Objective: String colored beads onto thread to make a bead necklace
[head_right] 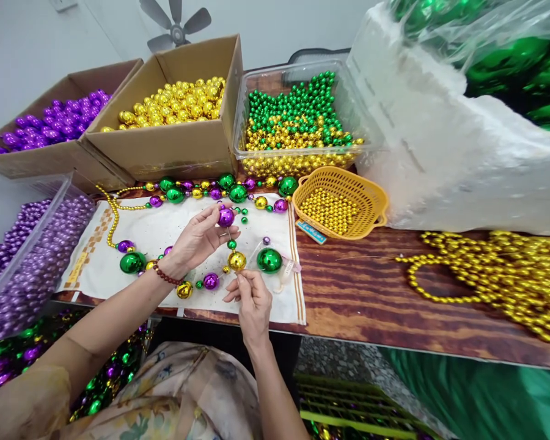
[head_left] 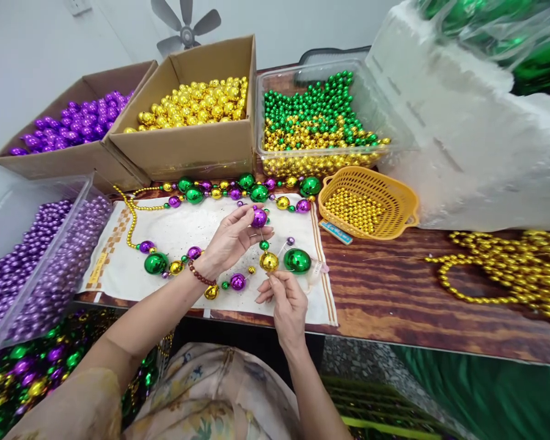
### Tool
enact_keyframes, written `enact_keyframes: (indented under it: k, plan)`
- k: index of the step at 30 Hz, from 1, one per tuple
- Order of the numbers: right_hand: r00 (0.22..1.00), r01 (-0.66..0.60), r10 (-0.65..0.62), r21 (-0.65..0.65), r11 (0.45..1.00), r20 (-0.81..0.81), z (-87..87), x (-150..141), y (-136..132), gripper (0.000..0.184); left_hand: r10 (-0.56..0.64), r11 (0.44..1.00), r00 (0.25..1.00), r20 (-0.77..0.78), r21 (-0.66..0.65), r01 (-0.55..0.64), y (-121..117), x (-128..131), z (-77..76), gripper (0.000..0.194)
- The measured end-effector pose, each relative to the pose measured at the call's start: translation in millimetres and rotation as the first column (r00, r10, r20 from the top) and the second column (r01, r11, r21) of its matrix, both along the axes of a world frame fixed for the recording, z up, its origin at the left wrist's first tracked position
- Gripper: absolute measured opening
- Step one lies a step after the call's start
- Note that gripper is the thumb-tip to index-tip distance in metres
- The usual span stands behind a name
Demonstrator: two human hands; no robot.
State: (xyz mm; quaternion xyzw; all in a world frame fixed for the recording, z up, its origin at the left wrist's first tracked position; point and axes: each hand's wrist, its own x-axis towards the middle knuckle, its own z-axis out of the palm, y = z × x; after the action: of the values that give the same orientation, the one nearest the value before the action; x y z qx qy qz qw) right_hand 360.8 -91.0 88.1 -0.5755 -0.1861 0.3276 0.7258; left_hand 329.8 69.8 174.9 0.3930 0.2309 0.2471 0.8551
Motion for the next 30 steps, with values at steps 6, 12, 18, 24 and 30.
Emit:
enact_keyframes:
  k: [6,12,18,24,30]
  plan:
    - [0.999,0.038,-0.039,-0.024,0.999,-0.024,4.8,-3,6,0.028,-0.006,1.000,1.000,-0.028,-0.003,0.006,-9,-1,-7.3,0.031]
    - [0.997,-0.077,0.077,0.019,0.997,0.026,6.5,8,-1,0.028,0.022,0.999,0.999,-0.037,-0.039,-0.023,-11,3,-7.5,0.031]
    - [0.996,0.083,-0.084,-0.025,0.996,-0.030,-3.7,13,-5,0.028,-0.102,0.994,0.992,-0.076,0.029,0.105,-18,2,-7.1,0.035]
    - [0.993,0.114,-0.114,0.029,0.993,0.016,-4.9,17,-10,0.026,-0.268,0.899,0.958,-0.104,0.330,0.287,16,35,14.3,0.059]
    - [0.997,0.025,-0.030,0.073,0.997,0.069,-10.2,29,-21,0.024,0.229,0.102,0.893,-0.387,0.922,0.373,114,172,47.4,0.026]
